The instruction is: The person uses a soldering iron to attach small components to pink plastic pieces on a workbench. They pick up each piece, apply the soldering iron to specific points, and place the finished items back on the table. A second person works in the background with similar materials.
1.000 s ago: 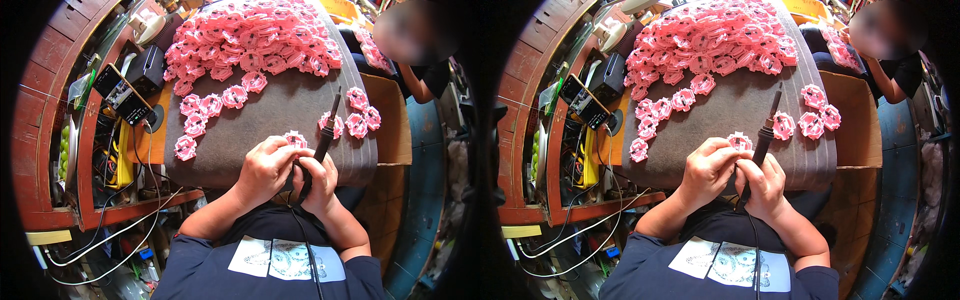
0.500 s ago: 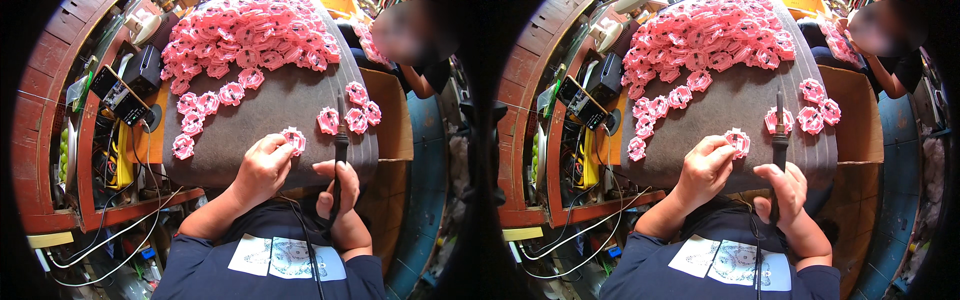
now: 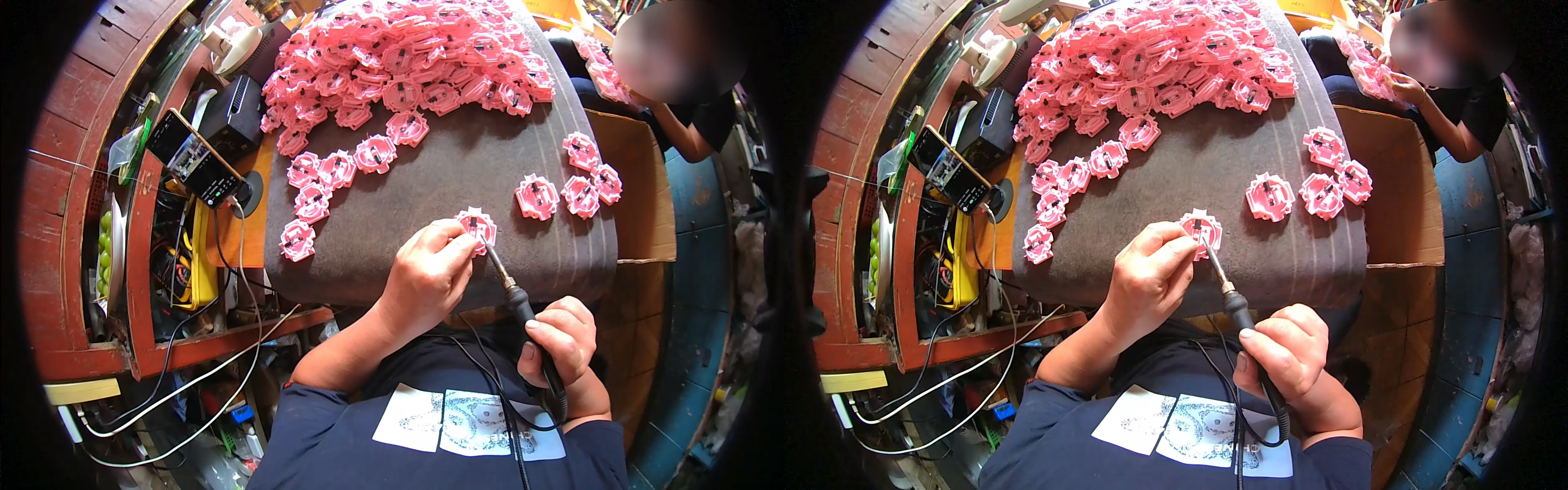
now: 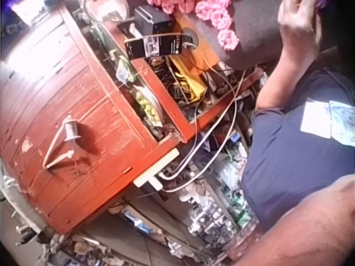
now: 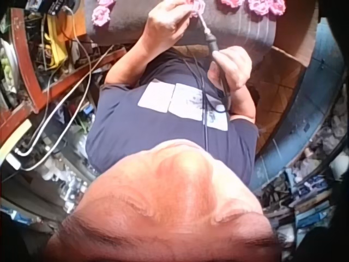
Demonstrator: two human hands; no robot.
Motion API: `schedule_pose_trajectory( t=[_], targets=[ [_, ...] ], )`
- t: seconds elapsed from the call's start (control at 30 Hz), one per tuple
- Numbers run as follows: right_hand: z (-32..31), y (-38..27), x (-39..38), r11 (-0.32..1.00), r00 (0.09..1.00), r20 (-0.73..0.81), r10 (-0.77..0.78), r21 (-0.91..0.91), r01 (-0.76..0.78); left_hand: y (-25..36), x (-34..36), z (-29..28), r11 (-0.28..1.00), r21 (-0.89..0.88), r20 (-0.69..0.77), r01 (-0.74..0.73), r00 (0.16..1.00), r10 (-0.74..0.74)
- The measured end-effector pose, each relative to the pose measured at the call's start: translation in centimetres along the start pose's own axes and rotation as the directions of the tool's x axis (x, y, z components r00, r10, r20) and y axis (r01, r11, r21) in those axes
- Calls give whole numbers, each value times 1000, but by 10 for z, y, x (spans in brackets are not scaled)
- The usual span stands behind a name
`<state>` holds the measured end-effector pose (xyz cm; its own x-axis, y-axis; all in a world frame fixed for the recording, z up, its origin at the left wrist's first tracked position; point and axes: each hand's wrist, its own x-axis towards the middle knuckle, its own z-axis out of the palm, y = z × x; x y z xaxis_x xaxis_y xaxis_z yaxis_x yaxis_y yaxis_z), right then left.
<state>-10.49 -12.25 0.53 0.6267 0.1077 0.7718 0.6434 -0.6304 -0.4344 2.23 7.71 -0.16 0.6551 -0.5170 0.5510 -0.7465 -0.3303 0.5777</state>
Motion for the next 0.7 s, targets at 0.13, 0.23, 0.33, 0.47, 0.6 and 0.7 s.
schedule_pose_trajectory(
  t=[0.13,0.23,0.33,0.47,0.6,0.7],
  targets=[
    [-1,-2,2,1000,1000,19,6,-2,-6,1,1,-1,1000,-6,6,4,1000,-4],
    [-2,-2,3,1000,1000,29,8,-3,-8,2,1,-2,1000,-2,4,0,1000,0],
    [-3,-3,2,1000,999,38,10,-6,-10,1,2,-1,1000,-2,0,-6,1000,6],
    [-3,-3,3,1000,999,36,12,-6,-12,1,1,-1,1000,7,-1,-4,1000,4],
    [-3,-4,3,1000,999,35,10,-15,-9,1,2,0,1000,15,-7,-14,1000,14],
    [-3,-4,4,1000,999,45,5,-18,-4,1,1,-1,1000,12,-3,0,1000,0]
  ],
)
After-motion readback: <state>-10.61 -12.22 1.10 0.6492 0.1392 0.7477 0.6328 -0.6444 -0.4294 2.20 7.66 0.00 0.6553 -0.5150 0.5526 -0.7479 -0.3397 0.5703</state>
